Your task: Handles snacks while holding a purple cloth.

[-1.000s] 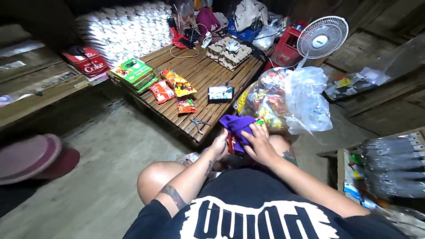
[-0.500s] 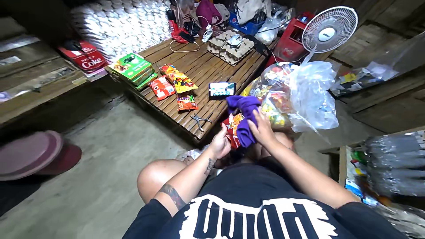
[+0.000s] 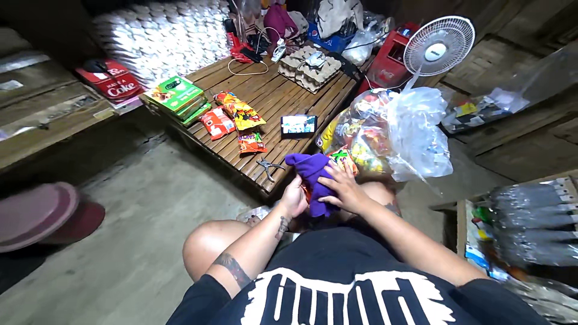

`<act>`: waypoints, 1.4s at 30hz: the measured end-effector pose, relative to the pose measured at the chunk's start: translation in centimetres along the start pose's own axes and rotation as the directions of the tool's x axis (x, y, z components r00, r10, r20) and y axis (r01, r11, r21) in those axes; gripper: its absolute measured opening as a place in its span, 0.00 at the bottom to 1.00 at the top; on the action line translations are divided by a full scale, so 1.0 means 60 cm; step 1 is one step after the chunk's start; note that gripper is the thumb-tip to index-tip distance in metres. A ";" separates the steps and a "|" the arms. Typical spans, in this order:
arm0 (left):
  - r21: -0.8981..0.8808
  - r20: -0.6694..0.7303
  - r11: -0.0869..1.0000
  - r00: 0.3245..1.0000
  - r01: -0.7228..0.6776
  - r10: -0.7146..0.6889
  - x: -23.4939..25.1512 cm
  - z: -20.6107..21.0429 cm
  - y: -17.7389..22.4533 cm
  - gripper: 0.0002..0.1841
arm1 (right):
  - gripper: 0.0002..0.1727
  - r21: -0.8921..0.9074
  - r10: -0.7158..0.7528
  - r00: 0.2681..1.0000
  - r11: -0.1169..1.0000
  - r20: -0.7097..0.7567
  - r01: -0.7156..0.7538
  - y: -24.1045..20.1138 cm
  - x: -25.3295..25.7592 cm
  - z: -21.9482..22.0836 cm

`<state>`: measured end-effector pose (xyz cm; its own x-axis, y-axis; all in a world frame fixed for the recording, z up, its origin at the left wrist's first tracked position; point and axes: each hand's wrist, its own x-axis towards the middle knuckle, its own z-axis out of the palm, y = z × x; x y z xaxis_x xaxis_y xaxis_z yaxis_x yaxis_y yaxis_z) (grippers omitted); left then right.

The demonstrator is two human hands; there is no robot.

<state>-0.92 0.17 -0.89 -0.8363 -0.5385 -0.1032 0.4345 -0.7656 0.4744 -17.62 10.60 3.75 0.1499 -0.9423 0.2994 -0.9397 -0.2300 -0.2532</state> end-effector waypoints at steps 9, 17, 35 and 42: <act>0.059 0.025 0.998 1.000 0.011 -0.013 0.010 -0.006 0.009 0.36 | 0.37 -0.041 0.295 0.955 0.955 0.011 -0.295 0.058 -0.009 -0.051; 0.176 -0.162 0.976 0.982 0.126 -0.097 -0.015 0.010 -0.007 0.24 | 0.30 0.030 -0.142 0.988 0.990 0.059 0.141 -0.036 -0.013 0.014; 0.499 -0.050 0.847 0.982 0.183 -0.183 -0.043 0.033 0.006 0.26 | 0.29 -0.070 -0.072 0.984 0.996 -0.165 0.061 -0.036 0.025 0.020; 0.492 0.156 0.870 0.979 0.038 -0.131 -0.024 0.017 -0.001 0.29 | 0.26 0.189 0.447 0.890 0.885 -0.089 -0.426 0.057 0.024 -0.051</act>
<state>-0.07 1.34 0.13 -0.9277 -0.3724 -0.0270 0.1815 -0.5130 0.8389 -21.57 9.22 6.12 -0.3143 -0.9197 0.2353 -0.8374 0.1518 -0.5251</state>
